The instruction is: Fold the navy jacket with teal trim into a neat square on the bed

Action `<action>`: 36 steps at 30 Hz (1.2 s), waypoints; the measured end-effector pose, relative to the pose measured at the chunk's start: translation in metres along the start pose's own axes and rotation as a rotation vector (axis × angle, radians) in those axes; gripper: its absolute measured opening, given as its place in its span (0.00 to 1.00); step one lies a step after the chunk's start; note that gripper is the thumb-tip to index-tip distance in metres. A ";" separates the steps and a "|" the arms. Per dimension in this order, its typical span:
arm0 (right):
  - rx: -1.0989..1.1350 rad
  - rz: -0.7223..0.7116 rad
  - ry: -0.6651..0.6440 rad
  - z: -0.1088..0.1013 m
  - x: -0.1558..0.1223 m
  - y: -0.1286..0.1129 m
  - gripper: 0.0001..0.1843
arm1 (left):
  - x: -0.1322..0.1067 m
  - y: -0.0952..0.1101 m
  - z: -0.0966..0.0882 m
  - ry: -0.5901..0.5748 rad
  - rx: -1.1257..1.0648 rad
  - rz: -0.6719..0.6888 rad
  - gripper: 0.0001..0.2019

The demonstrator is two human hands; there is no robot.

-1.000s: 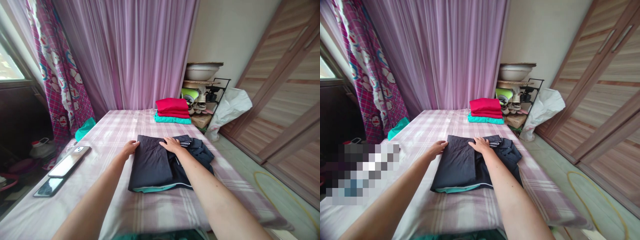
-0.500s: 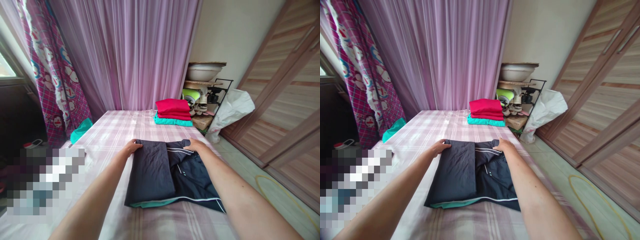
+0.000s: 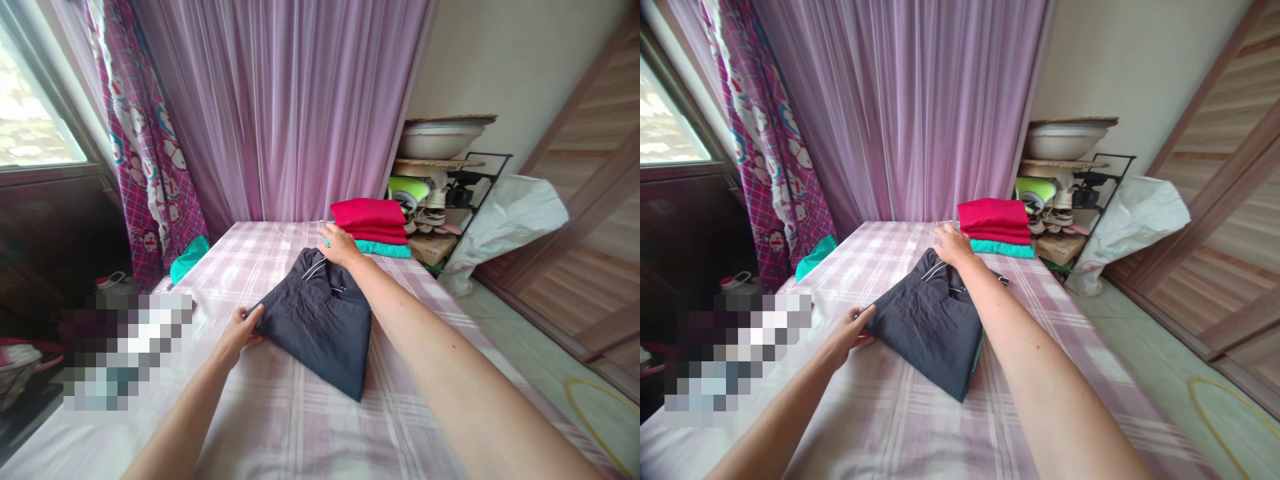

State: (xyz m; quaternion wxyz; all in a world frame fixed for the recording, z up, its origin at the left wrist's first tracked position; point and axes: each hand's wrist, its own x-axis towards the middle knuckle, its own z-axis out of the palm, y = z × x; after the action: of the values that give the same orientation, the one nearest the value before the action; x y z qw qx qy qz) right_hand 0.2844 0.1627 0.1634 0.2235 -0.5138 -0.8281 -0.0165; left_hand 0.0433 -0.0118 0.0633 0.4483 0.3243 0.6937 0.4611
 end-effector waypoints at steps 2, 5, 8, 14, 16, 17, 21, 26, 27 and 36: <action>0.042 0.011 -0.031 0.011 -0.032 0.009 0.23 | -0.002 -0.001 0.001 0.006 -0.022 0.009 0.22; 0.096 0.221 0.127 0.028 -0.100 0.040 0.23 | 0.000 0.003 0.008 0.049 0.006 0.035 0.18; 0.312 0.604 0.155 0.043 -0.165 0.066 0.28 | -0.003 0.005 0.014 0.046 0.029 0.031 0.12; 0.850 0.626 -0.071 0.059 -0.215 0.066 0.38 | -0.039 -0.017 0.001 -0.056 0.075 0.007 0.09; 0.893 0.629 -0.099 0.059 -0.211 0.063 0.42 | -0.050 -0.021 -0.007 -0.107 0.176 -0.013 0.09; 0.881 0.642 -0.104 0.059 -0.209 0.063 0.42 | -0.054 -0.021 -0.011 -0.135 0.241 -0.023 0.10; 0.696 0.651 -0.084 0.060 -0.203 0.064 0.35 | -0.051 -0.004 -0.021 -0.163 0.582 0.023 0.22; 0.413 0.612 -0.051 0.057 -0.208 0.052 0.25 | -0.030 0.033 0.005 -0.020 0.947 0.534 0.28; 0.352 0.604 -0.044 0.055 -0.209 0.048 0.24 | -0.026 0.037 0.016 -0.050 0.990 0.641 0.27; 0.065 0.396 0.051 0.043 -0.200 0.031 0.14 | 0.011 -0.021 0.061 -0.041 1.149 0.770 0.28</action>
State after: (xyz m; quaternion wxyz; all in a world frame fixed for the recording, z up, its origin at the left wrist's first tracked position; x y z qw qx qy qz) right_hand 0.3706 0.0194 0.0407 0.2596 -0.6587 -0.7050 0.0415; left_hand 0.0942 0.0110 0.0298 0.0230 0.7422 0.6548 0.1405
